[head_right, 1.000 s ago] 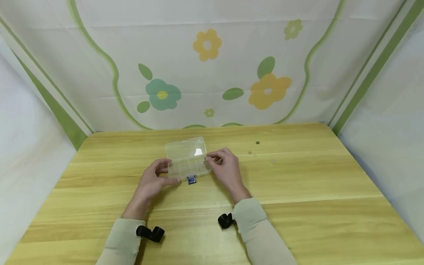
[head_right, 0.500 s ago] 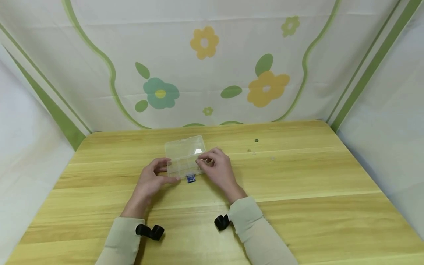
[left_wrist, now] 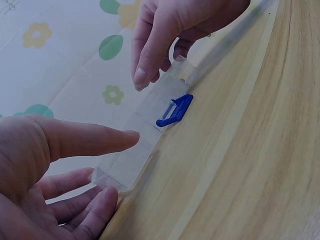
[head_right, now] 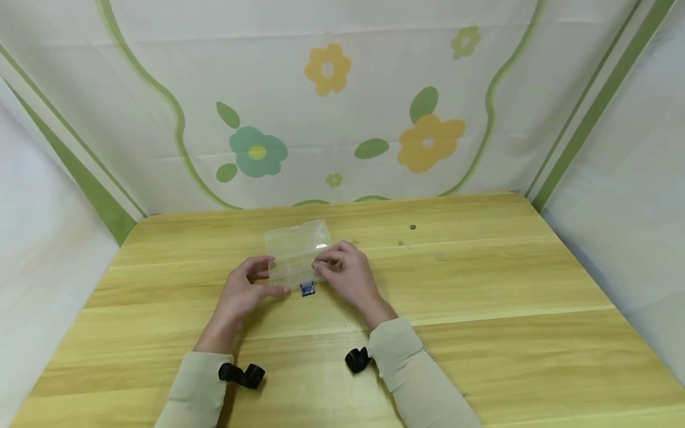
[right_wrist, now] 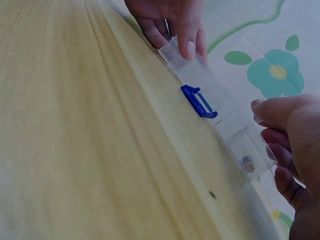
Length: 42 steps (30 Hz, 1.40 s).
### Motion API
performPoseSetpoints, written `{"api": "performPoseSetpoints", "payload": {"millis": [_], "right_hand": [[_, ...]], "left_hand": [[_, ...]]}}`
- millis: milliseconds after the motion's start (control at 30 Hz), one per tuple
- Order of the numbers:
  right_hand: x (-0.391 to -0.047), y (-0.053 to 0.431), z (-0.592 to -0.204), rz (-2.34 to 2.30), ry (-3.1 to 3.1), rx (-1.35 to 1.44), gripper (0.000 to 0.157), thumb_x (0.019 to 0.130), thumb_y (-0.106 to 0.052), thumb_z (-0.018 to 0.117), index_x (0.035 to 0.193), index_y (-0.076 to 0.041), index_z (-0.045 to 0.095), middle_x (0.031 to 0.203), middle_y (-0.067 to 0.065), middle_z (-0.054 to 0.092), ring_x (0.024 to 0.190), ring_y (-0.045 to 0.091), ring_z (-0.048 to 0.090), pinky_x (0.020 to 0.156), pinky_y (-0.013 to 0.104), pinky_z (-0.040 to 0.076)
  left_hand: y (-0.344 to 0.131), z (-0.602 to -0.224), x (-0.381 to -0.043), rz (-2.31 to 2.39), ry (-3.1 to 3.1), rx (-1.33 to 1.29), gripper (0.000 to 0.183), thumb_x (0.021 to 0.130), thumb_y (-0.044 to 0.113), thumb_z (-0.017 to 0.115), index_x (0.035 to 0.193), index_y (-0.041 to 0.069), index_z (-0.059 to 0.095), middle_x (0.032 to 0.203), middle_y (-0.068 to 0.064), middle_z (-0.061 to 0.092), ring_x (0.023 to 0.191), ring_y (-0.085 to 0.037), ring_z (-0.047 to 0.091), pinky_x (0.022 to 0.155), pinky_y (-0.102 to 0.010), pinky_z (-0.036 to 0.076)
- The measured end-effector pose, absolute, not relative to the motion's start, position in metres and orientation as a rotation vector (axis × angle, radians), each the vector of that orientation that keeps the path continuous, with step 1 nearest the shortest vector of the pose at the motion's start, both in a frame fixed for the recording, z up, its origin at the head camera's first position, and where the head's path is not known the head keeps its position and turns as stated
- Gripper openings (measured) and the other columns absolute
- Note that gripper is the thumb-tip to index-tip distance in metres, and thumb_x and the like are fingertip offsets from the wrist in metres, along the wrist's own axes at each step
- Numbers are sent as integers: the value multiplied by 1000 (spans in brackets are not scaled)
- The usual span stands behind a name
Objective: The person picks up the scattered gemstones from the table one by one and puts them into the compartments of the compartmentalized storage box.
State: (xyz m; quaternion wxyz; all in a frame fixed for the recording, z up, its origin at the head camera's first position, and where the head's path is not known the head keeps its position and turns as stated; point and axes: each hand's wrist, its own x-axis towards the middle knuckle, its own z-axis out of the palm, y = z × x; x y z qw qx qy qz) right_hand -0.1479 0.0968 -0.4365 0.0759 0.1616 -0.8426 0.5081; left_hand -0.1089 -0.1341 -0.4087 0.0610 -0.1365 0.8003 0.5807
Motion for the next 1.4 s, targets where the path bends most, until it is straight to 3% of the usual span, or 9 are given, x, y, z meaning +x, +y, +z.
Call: {"api": "performPoseSetpoints", "payload": {"millis": [1400], "right_hand": [[-149, 97, -438, 1404, -2568, 552, 9, 92, -17, 87, 101, -16, 85, 103, -3, 70, 90, 15, 62, 74, 28, 52]], "left_hand": [[-134, -411, -108, 1739, 2452, -382, 76, 76, 3, 94, 144, 13, 62, 145, -13, 62, 132, -33, 56, 109, -48, 47]]}}
